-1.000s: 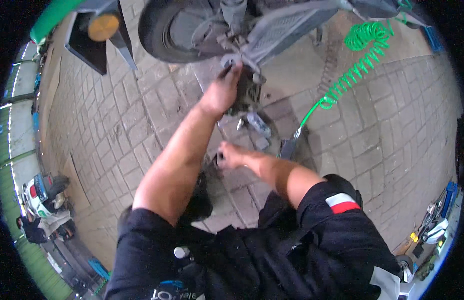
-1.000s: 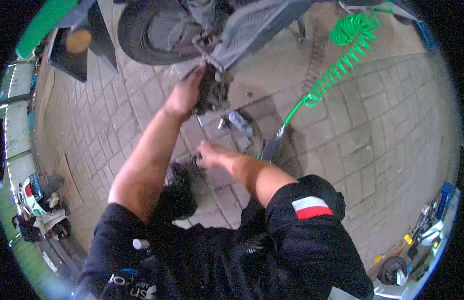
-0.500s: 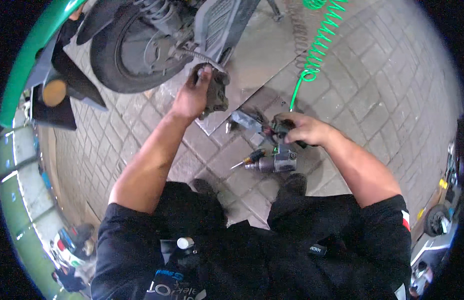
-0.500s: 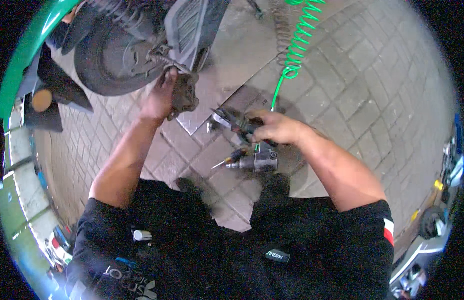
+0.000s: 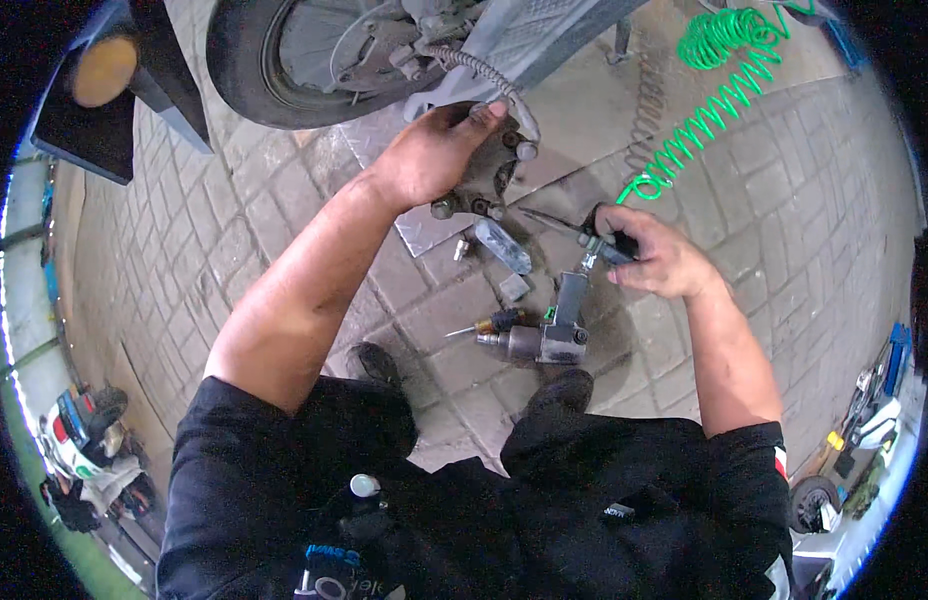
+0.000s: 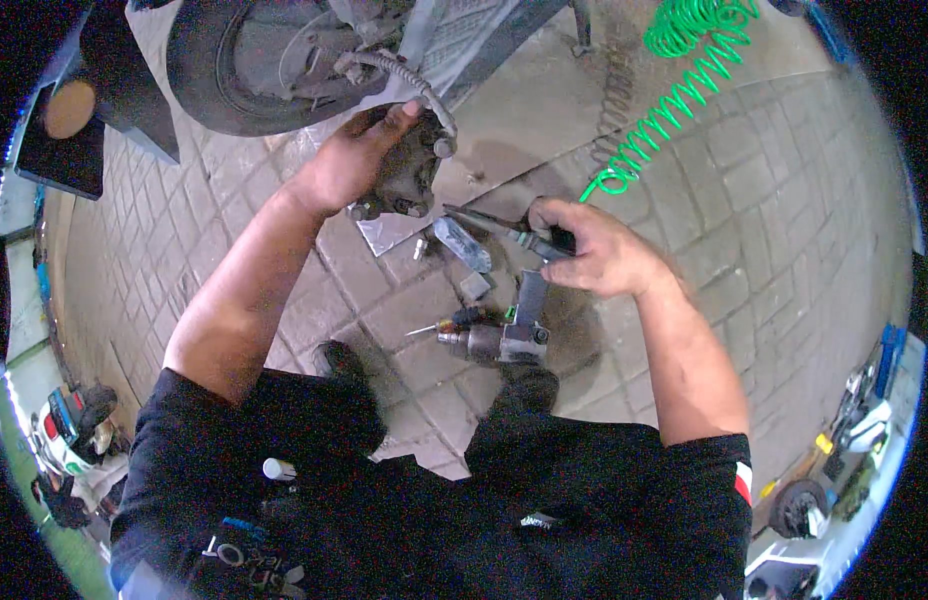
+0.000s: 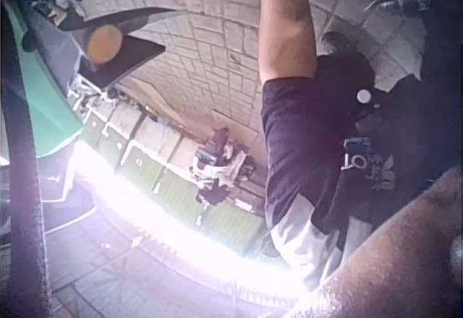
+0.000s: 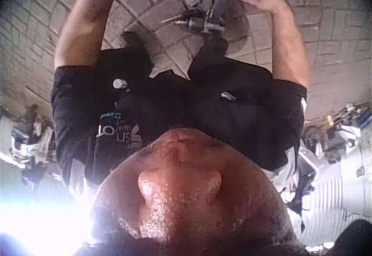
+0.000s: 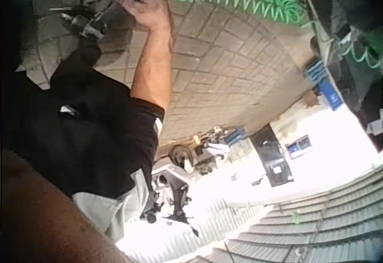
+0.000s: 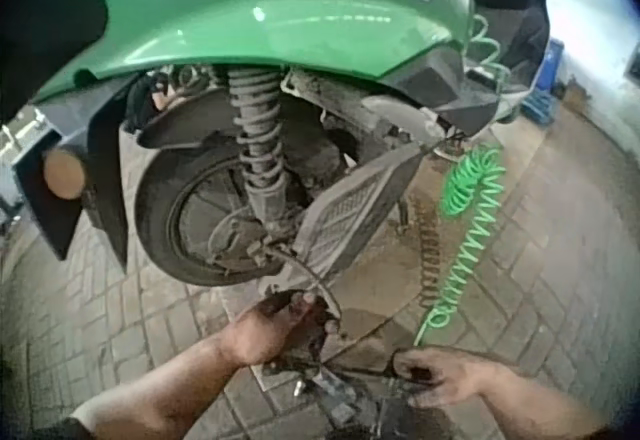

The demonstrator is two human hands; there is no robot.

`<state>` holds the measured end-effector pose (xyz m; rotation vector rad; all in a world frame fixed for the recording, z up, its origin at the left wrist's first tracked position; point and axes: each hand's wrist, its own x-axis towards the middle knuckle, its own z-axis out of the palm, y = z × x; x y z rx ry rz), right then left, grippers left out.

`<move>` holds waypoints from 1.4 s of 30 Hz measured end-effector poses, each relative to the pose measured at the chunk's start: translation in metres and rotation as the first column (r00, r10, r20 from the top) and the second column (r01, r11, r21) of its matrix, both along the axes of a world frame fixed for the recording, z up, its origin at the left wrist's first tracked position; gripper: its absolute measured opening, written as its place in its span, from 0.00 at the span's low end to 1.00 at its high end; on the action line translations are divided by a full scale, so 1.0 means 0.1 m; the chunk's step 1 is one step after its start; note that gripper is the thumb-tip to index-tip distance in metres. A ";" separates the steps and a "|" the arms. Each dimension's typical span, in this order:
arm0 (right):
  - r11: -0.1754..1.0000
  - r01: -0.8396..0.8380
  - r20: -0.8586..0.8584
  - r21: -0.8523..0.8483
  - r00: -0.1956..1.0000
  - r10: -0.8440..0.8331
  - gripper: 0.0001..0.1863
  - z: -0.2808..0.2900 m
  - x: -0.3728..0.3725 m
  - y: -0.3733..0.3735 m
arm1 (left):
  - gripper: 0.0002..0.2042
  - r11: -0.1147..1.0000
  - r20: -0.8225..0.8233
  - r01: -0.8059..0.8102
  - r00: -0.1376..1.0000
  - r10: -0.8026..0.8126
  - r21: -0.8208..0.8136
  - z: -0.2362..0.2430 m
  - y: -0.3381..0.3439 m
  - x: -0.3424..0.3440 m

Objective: The person removes the rear brake caliper from a green scooter using a pneumatic impact wrench and a screwdriver, cleans the caliper body by hand, and then wipes a component with a cloth.

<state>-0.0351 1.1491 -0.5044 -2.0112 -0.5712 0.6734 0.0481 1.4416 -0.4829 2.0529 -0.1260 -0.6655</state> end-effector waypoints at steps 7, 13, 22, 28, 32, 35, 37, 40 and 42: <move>0.998 0.052 -0.011 0.043 0.999 -0.052 0.30 0.07 0.00 0.05 | 0.35 1.000 0.051 0.013 0.999 -0.013 0.002 -0.06 -0.10 -0.02; 0.998 0.050 -0.070 0.028 0.996 -0.048 0.31 0.05 0.00 0.09 | 0.35 0.990 0.178 0.027 0.983 -0.051 0.135 0.08 -0.12 -0.10; 0.994 0.006 -0.086 0.107 0.996 0.003 0.27 0.04 0.01 0.07 | 0.34 0.998 0.116 -0.001 0.993 -0.006 0.060 0.19 -0.10 -0.15; 0.994 0.015 -0.141 0.112 0.990 0.001 0.25 0.11 -0.02 0.17 | 0.34 0.980 0.169 0.119 0.975 -0.146 0.162 0.07 0.00 -0.11; 0.991 0.064 -0.114 0.121 0.992 -0.051 0.23 0.03 -0.04 0.16 | 0.35 0.987 0.089 -0.004 0.996 -0.011 0.162 0.24 -0.06 -0.19; 0.993 0.090 -0.195 0.070 0.978 -0.075 0.23 0.09 -0.02 0.20 | 0.36 0.989 0.079 -0.023 0.997 0.011 0.149 0.26 -0.04 -0.21; 0.971 0.194 -0.100 0.137 0.978 -0.181 0.22 0.06 -0.11 0.32 | 0.36 0.989 0.097 0.001 0.995 -0.016 0.151 0.22 -0.01 -0.18; 0.978 0.207 -0.034 -0.009 0.978 -0.207 0.20 0.29 -0.07 0.40 | 0.36 0.985 0.112 -0.015 0.994 -0.004 0.173 0.22 -0.03 -0.24; 0.968 0.107 -0.076 -0.225 0.989 -0.127 0.18 0.35 -0.06 0.45 | 0.36 0.979 0.110 -0.057 0.993 0.035 0.197 0.22 -0.03 -0.26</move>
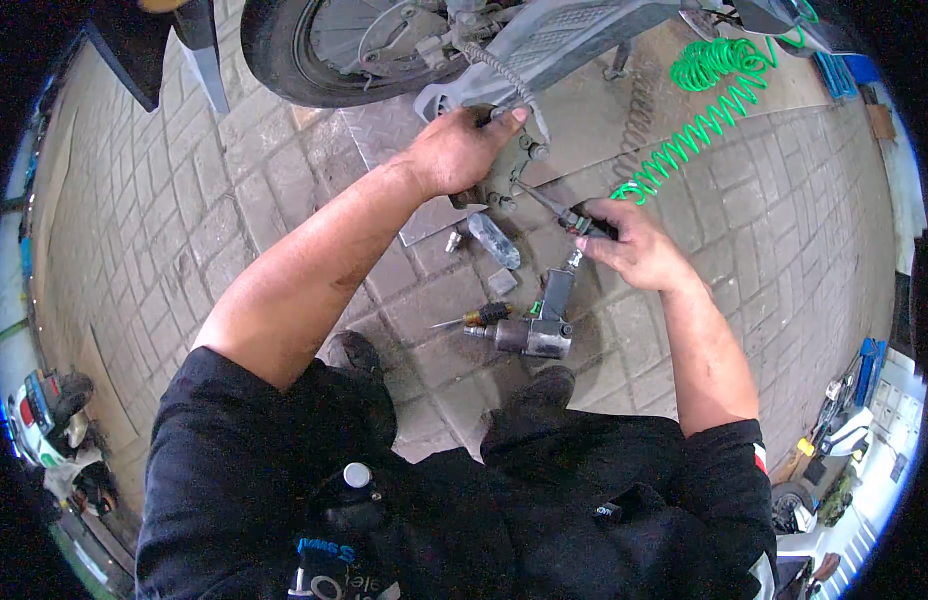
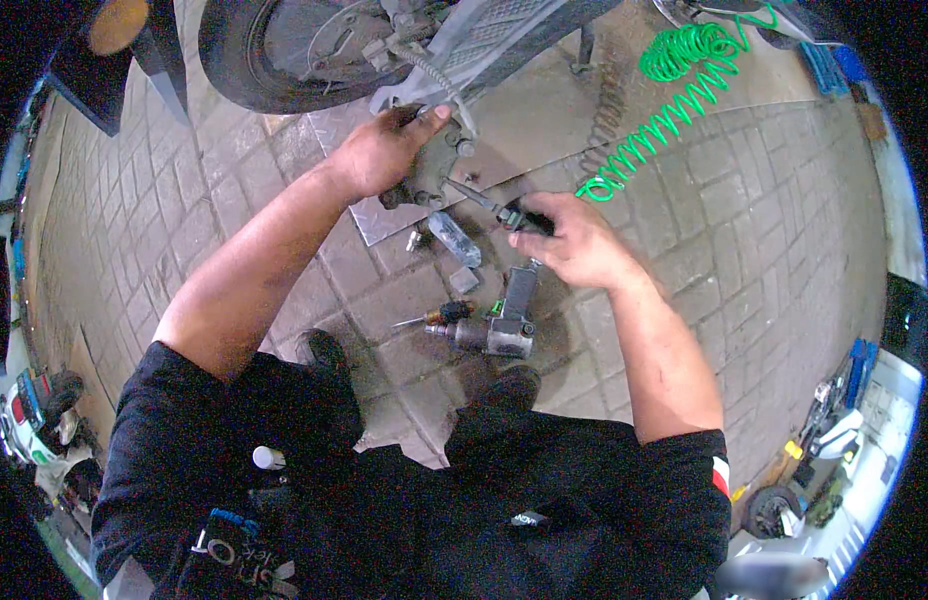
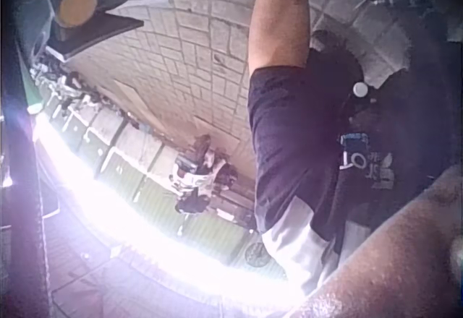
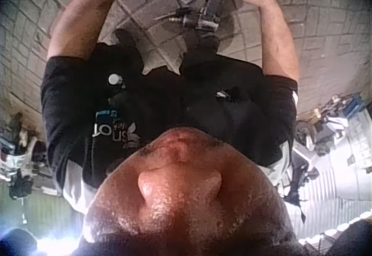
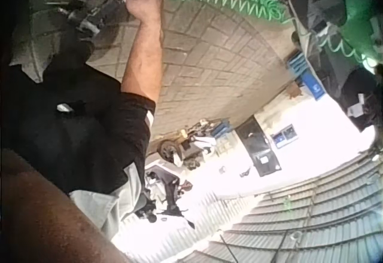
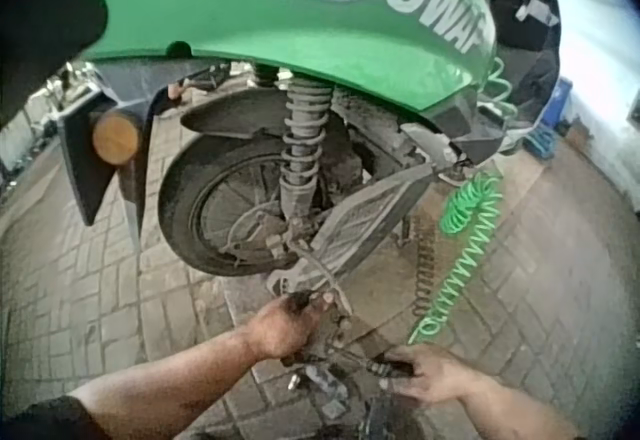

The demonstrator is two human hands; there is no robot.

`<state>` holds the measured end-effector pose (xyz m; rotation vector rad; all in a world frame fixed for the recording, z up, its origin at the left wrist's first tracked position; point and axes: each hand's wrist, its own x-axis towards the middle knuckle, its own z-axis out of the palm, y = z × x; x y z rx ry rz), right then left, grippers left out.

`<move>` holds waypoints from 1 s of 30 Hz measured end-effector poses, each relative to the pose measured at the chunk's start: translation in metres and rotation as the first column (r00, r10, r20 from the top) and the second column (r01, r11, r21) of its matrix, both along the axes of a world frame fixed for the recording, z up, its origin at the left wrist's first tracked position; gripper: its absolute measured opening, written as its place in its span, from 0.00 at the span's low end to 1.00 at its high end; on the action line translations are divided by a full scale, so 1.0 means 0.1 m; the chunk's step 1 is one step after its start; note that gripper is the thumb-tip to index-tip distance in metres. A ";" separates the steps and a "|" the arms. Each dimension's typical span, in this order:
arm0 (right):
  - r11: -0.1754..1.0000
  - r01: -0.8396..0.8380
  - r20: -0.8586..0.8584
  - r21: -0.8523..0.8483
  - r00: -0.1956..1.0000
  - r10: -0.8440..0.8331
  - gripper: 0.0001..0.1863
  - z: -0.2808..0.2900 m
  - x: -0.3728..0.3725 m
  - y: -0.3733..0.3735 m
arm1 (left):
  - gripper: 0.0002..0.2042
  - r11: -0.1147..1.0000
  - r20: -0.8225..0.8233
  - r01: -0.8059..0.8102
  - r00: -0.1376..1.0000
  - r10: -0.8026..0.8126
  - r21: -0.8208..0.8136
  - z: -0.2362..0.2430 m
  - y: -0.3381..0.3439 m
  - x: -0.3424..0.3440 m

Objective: The person removes the rear brake caliper from a green scooter using a pneumatic impact wrench and a screwdriver, cleans the caliper body by hand, and then wipes a component with a cloth.

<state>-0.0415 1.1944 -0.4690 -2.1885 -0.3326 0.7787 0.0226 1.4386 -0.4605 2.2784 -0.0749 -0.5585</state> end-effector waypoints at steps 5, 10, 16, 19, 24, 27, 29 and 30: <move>0.999 0.014 0.082 -0.044 0.997 -0.011 0.20 0.03 -0.05 0.02 | 0.35 0.999 -0.096 0.051 0.994 -0.051 -0.004 -0.02 0.00 -0.01; 0.994 -0.097 0.095 -0.057 0.990 0.102 0.23 -0.03 0.02 -0.04 | 0.35 0.999 -0.102 0.036 0.994 -0.037 -0.016 -0.21 0.04 -0.07; 0.982 -0.188 0.052 -0.012 0.981 0.188 0.23 -0.35 0.05 -0.27 | 0.35 0.993 -0.079 0.042 0.996 -0.051 -0.108 -0.21 -0.05 -0.17; 0.973 -0.226 0.068 -0.053 0.971 0.229 0.23 -0.19 0.07 -0.20 | 0.34 0.992 -0.049 0.071 0.996 -0.077 -0.108 -0.28 -0.04 -0.20; 0.847 -0.486 -0.066 -0.214 0.873 0.484 0.18 -0.04 -0.08 0.15 | 0.34 0.999 0.013 0.026 1.000 -0.025 -0.020 -0.45 0.11 -0.18; 0.869 -0.447 -0.145 -0.213 0.894 0.424 0.18 -0.24 -0.26 0.14 | 0.36 0.998 0.096 0.065 0.993 -0.063 -0.022 -0.37 0.18 0.02; 0.901 -0.403 -0.140 -0.162 0.913 0.383 0.19 -0.29 -0.22 0.01 | 0.36 0.996 -0.018 0.068 0.997 -0.069 -0.066 -0.30 0.16 0.08; 0.930 -0.358 -0.084 -0.089 0.933 0.351 0.20 -0.34 -0.24 -0.11 | 0.36 0.991 -0.123 0.074 0.989 -0.088 -0.115 -0.24 0.12 0.09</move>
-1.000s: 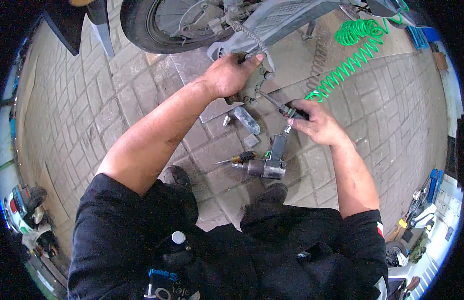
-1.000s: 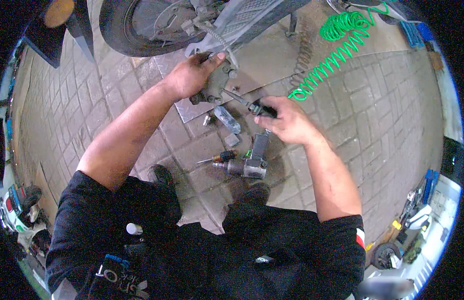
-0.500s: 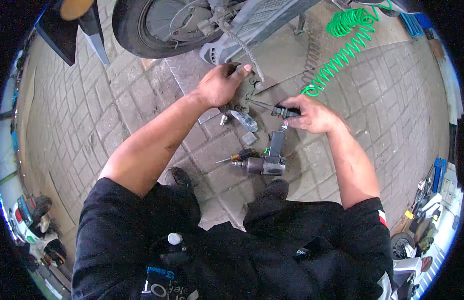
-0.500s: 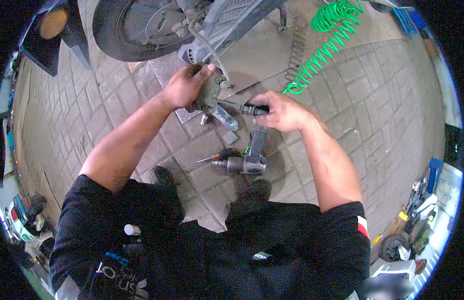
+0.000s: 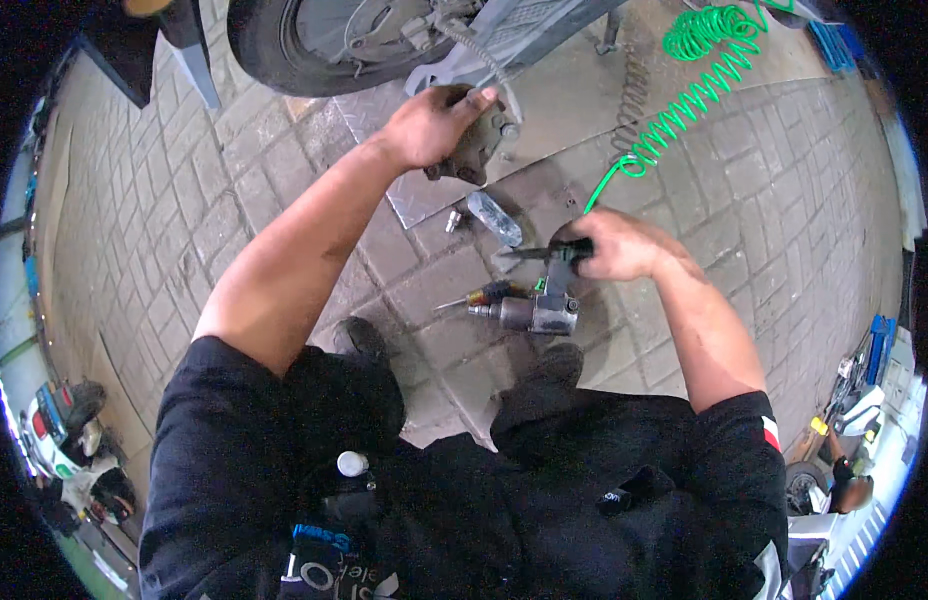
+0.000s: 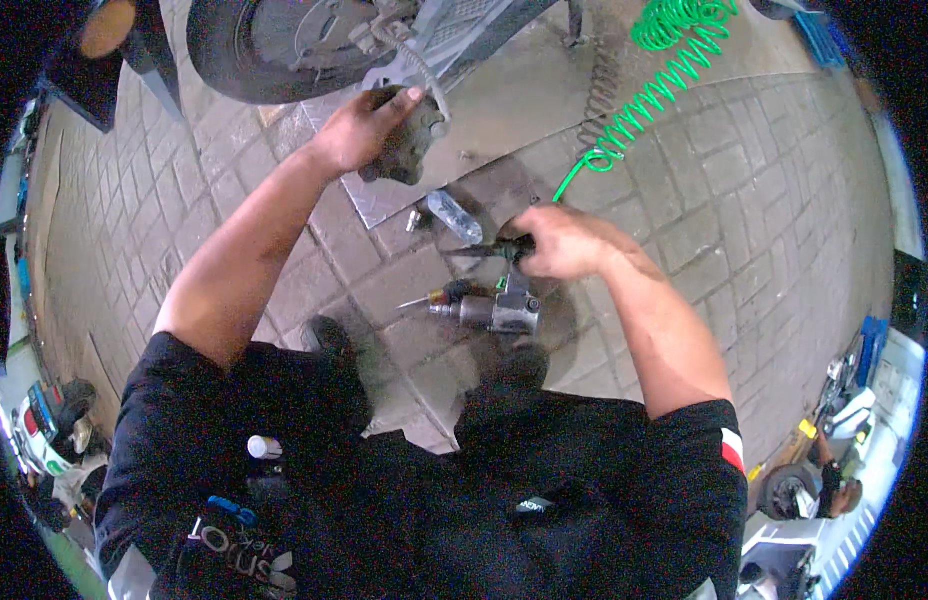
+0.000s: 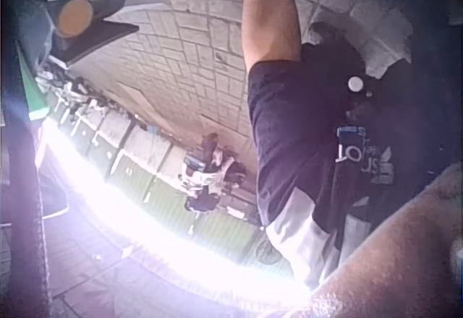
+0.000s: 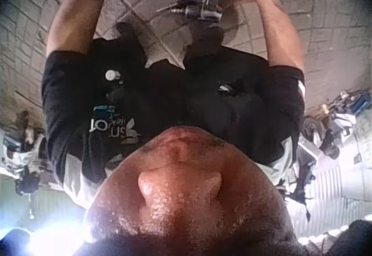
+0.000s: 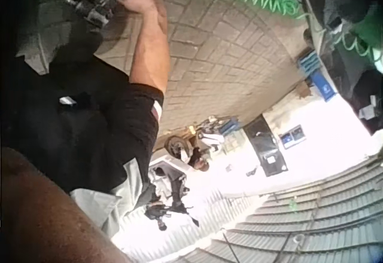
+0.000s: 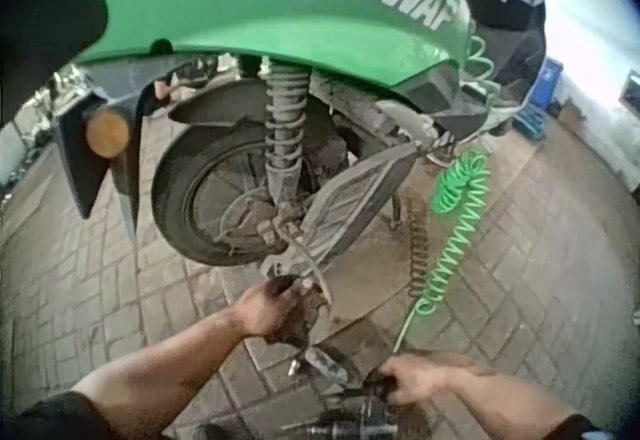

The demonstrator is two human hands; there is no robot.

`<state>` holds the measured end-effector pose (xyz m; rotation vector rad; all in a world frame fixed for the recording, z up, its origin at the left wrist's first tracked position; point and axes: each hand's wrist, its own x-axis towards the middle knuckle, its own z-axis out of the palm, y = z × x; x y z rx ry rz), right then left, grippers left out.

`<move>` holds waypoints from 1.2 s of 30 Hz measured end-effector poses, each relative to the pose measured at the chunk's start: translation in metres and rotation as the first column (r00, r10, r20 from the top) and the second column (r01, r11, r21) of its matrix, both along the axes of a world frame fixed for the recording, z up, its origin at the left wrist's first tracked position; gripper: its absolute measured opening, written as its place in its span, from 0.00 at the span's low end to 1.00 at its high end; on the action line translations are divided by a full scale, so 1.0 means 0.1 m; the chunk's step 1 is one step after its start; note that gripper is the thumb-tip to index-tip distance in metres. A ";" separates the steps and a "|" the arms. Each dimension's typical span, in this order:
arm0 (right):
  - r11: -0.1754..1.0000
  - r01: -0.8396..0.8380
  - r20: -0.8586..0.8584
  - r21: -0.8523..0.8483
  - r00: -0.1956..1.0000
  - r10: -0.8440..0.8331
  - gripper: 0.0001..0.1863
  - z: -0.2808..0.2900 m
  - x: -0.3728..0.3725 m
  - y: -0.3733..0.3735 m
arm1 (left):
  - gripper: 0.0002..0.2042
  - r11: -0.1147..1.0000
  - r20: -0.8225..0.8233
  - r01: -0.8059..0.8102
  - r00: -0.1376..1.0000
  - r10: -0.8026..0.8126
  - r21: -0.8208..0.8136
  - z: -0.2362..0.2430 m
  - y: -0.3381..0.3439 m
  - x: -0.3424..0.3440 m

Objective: The person removes the rear brake caliper from a green scooter using a pneumatic impact wrench and a screwdriver, cleans the caliper body by hand, and then wipes a component with a cloth.

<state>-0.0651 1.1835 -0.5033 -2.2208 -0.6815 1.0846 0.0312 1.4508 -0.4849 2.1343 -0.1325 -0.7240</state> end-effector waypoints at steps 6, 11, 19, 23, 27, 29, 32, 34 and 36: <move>0.990 -0.053 -0.086 -0.132 0.995 0.042 0.21 -0.07 0.00 0.10 | 0.36 0.999 0.042 -0.030 0.999 0.031 -0.028 -0.01 0.11 -0.08; 0.989 0.021 -0.069 -0.146 0.997 -0.032 0.20 -0.43 -0.03 0.34 | 0.37 0.996 0.022 0.084 0.996 -0.084 0.019 -0.04 0.18 0.06; 0.899 0.170 0.076 -0.405 0.985 -0.152 0.20 -0.98 0.17 1.52 | 0.37 0.997 0.076 0.070 0.995 -0.072 0.022 0.07 0.39 0.09; 0.835 0.297 0.076 -0.463 0.952 -0.296 0.20 -1.41 0.10 1.54 | 0.35 0.998 0.141 0.027 0.989 -0.034 0.051 0.25 0.30 0.02; 0.865 0.350 0.186 -0.359 0.935 -0.301 0.19 -1.48 0.02 1.63 | 0.32 0.985 0.052 0.073 0.996 -0.065 -0.156 0.08 0.46 0.07; 0.863 0.338 0.147 -0.376 0.941 -0.305 0.19 -1.51 0.05 1.62 | 0.31 0.980 0.071 0.083 0.995 -0.071 -0.180 -0.01 0.45 0.10; 0.887 0.249 0.045 -0.389 0.967 -0.251 0.22 -1.70 0.08 1.58 | 0.32 0.979 0.073 0.078 0.995 -0.066 -0.188 -0.09 0.45 0.09; 0.908 0.289 -0.186 -0.304 0.916 -0.355 0.18 -1.81 0.08 1.52 | 0.35 0.983 0.060 0.066 0.997 -0.057 -0.172 -0.11 0.46 0.09; 0.880 0.404 -0.394 -0.249 0.788 -0.473 0.15 -1.92 0.04 1.47 | 0.35 0.963 0.062 0.108 0.993 -0.096 -0.245 -0.11 0.45 0.09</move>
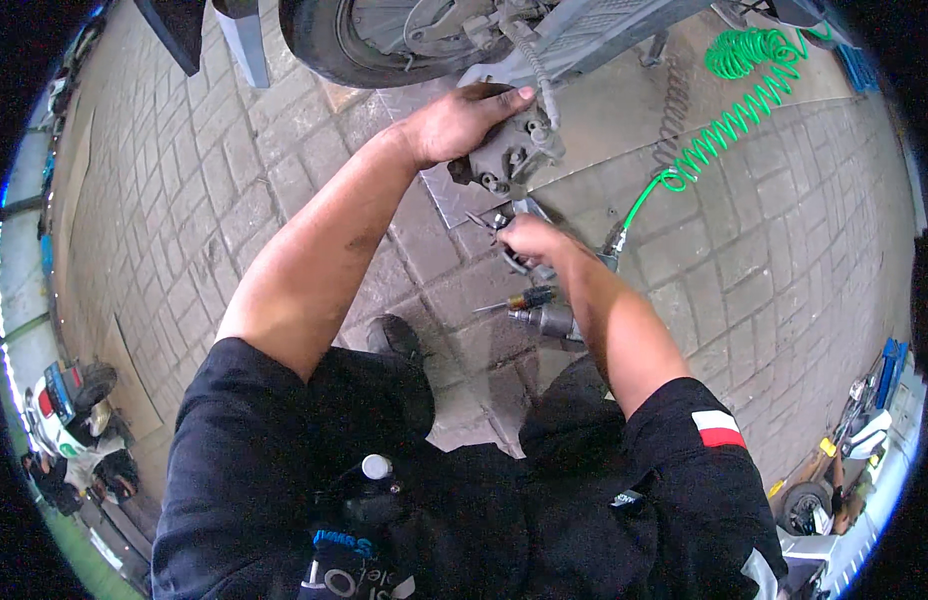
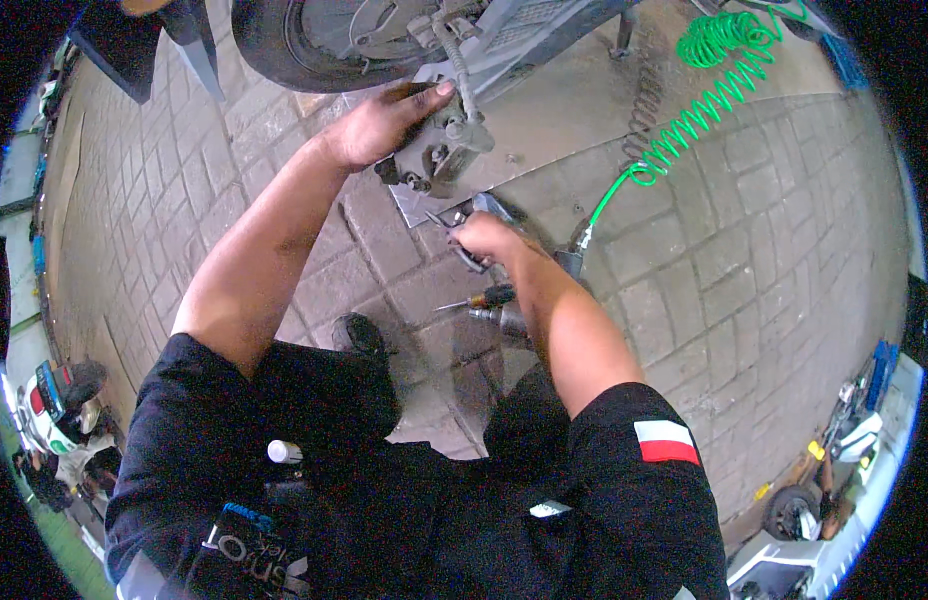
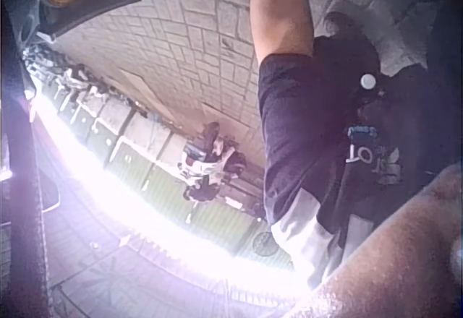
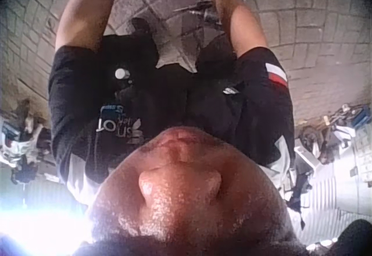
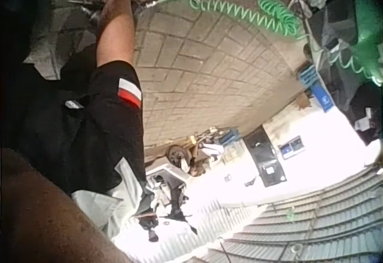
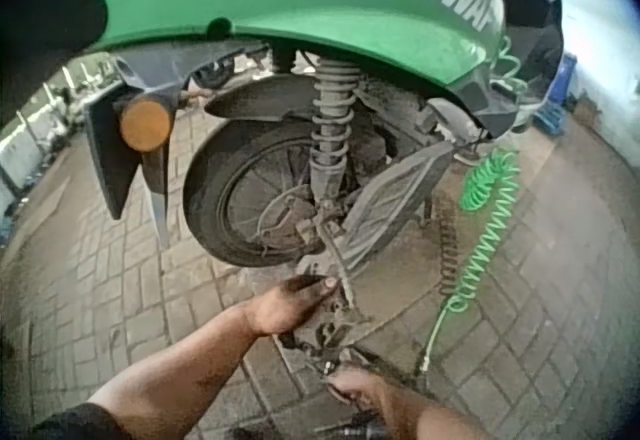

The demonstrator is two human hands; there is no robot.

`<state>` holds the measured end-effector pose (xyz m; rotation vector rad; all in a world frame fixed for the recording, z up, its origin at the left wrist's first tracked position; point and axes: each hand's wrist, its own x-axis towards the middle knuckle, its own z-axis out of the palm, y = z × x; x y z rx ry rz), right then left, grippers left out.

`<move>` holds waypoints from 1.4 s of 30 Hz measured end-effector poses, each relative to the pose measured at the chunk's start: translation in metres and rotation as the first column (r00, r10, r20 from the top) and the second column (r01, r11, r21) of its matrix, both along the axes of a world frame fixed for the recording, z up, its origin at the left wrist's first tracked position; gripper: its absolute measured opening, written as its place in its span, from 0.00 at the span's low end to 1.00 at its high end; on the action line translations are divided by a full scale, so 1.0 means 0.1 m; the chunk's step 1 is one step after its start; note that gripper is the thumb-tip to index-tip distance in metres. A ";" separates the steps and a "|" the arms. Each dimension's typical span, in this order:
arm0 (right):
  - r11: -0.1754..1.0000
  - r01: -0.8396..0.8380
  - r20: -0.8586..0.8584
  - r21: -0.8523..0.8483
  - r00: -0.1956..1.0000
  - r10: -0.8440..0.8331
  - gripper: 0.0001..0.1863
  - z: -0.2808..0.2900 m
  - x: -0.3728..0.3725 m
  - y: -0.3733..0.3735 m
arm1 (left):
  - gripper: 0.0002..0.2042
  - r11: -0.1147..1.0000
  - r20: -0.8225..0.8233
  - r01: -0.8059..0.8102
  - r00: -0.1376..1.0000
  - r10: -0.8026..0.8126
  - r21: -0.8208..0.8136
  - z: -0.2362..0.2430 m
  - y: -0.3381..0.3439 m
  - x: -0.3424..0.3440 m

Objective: The person removes the rear brake caliper from a green scooter using a pneumatic impact wrench and a screwdriver, cleans the caliper body by hand, and then wipes a component with a cloth.

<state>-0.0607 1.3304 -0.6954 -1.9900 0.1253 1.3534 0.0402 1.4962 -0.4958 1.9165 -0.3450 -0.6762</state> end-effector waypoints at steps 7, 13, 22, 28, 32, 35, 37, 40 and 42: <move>0.951 0.278 -0.184 0.134 0.950 -0.251 0.08 -0.03 -0.14 0.05 | 0.33 0.995 -0.037 -0.082 0.996 0.084 0.057 -0.02 0.08 -0.03; 0.975 -0.191 0.010 0.110 0.982 0.191 0.15 0.17 -0.24 0.00 | 0.34 0.998 -0.017 -0.060 0.998 0.060 -0.029 0.00 0.06 -0.03; 0.979 -0.194 0.349 0.065 0.923 0.160 0.21 1.21 0.15 0.07 | 0.24 0.855 -0.282 -0.317 0.936 0.211 -0.411 -0.22 0.15 -0.11; 0.622 0.153 0.379 0.768 0.674 -0.634 0.30 1.36 0.34 -0.43 | 0.23 0.875 -0.130 -0.374 0.927 0.351 -0.308 0.05 -0.22 -0.20; 0.623 0.173 0.451 0.762 0.548 -0.704 0.36 1.59 0.28 -0.28 | 0.27 0.916 0.042 -0.367 0.925 0.378 -0.165 -0.06 -0.32 -0.24; 0.623 0.161 0.485 0.766 0.492 -0.723 0.36 1.52 0.32 -0.28 | 0.28 0.919 0.183 -0.394 0.902 0.392 -0.030 -0.07 -0.38 -0.25; 0.626 0.175 0.482 0.760 0.495 -0.723 0.36 1.59 0.31 -0.32 | 0.28 0.915 0.145 -0.400 0.903 0.404 -0.058 -0.13 -0.39 -0.24; 0.813 0.159 0.663 0.560 0.502 -0.555 0.33 1.64 0.29 -0.37 | 0.29 0.911 0.081 -0.392 0.911 0.404 -0.126 -0.16 -0.40 -0.25; 0.744 0.183 0.600 0.642 0.485 -0.637 0.36 1.63 0.30 -0.39 | 0.29 0.898 0.108 -0.423 0.894 0.436 -0.123 -0.12 -0.47 -0.28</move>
